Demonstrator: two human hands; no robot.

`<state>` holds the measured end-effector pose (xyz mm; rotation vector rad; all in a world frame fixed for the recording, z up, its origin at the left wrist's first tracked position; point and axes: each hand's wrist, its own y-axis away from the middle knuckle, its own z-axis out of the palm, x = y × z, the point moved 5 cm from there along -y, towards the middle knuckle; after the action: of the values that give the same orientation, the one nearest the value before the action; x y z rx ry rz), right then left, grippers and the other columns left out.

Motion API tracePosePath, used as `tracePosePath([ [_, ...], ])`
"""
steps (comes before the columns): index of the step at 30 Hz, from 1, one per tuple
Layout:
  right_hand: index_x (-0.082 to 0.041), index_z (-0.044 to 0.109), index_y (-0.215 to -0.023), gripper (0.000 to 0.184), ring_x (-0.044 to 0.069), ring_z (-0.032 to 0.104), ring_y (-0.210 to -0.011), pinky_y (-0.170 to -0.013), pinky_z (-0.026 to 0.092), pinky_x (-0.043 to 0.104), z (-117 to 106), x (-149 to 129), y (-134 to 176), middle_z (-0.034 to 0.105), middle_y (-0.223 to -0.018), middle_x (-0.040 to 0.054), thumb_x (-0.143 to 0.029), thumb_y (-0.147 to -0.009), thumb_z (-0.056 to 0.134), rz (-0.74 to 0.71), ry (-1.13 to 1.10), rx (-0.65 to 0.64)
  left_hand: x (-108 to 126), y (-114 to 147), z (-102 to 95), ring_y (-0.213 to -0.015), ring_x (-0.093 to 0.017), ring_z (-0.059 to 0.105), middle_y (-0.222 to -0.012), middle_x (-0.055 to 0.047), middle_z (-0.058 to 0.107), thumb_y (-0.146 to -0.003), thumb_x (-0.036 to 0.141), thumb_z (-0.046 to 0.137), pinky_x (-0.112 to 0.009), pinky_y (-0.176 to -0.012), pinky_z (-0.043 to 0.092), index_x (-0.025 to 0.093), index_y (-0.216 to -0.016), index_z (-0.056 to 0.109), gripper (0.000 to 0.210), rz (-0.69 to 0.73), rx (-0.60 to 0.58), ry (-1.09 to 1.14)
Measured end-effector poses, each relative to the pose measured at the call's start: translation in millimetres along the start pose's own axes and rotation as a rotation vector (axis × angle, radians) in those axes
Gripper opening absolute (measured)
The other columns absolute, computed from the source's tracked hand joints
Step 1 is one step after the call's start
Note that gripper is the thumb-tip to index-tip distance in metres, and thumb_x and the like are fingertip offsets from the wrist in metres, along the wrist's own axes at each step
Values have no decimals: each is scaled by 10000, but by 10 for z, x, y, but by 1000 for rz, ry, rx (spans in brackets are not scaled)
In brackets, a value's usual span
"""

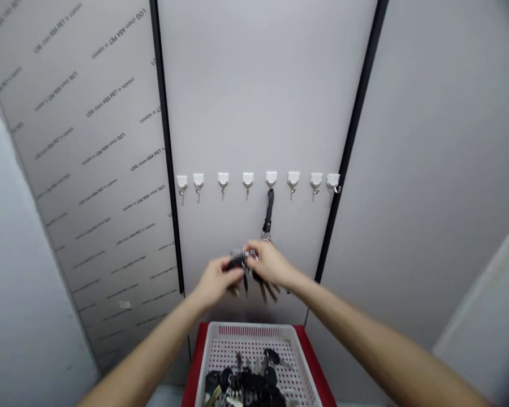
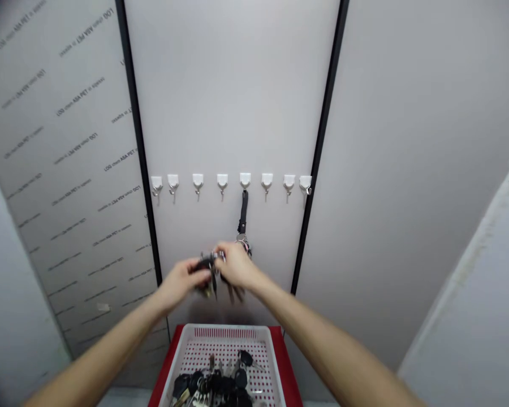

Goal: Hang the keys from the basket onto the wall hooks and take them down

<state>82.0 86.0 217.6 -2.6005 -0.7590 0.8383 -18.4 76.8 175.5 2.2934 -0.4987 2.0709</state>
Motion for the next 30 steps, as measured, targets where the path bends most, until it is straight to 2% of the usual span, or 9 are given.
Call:
tracePosePath([
  [5,-138,532,-662,184,87,444,-563,-512,319,181,855,528,797,542,-607,0,-110,-555,386,203,-83,-235,-956,440,355,-688,-123,467,-711,-4,555,-554,120,444,-227,-649,348,114,-728,543,200,-94,-159,-238],
  [9,-145,556,-681,183,100,460,-564,-512,336,196,840,626,925,560,-619,2,-149,-516,476,243,-113,-336,-1248,597,373,-760,-147,462,-793,-5,552,-496,116,492,-240,-681,345,159,-800,534,310,-183,-213,-508],
  [11,-140,553,-719,189,103,479,-593,-550,359,203,467,580,699,566,-655,15,-208,-562,473,223,-211,-171,-1119,510,304,-783,-156,461,-826,-23,546,-494,150,518,-254,-704,343,163,-825,527,332,-162,-181,-574],
  [14,-134,522,-829,284,117,491,-680,-630,369,236,-297,563,245,563,-774,54,-308,-627,426,252,-237,390,-650,129,220,-784,-149,472,-854,-68,542,-553,203,497,-258,-719,348,122,-850,506,308,-44,-27,-494],
  [16,-125,505,-869,346,126,492,-664,-622,372,255,-588,572,-18,560,-756,64,-343,-607,443,301,-194,576,-266,-216,232,-785,-137,479,-866,-83,544,-578,195,481,-245,-726,350,107,-835,503,273,75,86,-380],
  [19,-129,536,-725,270,114,475,-542,-545,373,244,-704,548,-322,538,-576,23,-347,-608,427,302,-178,572,221,-680,316,-712,-112,501,-785,-60,566,-619,185,440,-224,-668,372,110,-770,515,185,178,221,-208],
  [22,-142,505,-558,202,87,434,-456,-475,356,211,-796,427,-450,474,-467,-21,-309,-613,407,226,-190,572,583,-923,451,-469,-75,468,-510,5,522,-644,188,406,-193,-489,371,109,-609,506,132,217,160,-138],
  [27,-139,489,-568,180,63,421,-428,-425,336,182,-1183,112,-527,457,-465,-33,-285,-623,398,115,-210,618,1095,-842,443,-366,-41,423,-443,31,480,-657,212,413,-147,-375,313,120,-557,466,145,315,137,-52],
  [30,-119,477,-552,138,65,432,-411,-404,327,183,-1269,69,-615,442,-438,-23,-217,-618,407,247,-193,507,1219,-800,425,-337,-30,407,-424,26,478,-669,185,409,-140,-365,306,110,-580,469,131,225,112,-107],
])
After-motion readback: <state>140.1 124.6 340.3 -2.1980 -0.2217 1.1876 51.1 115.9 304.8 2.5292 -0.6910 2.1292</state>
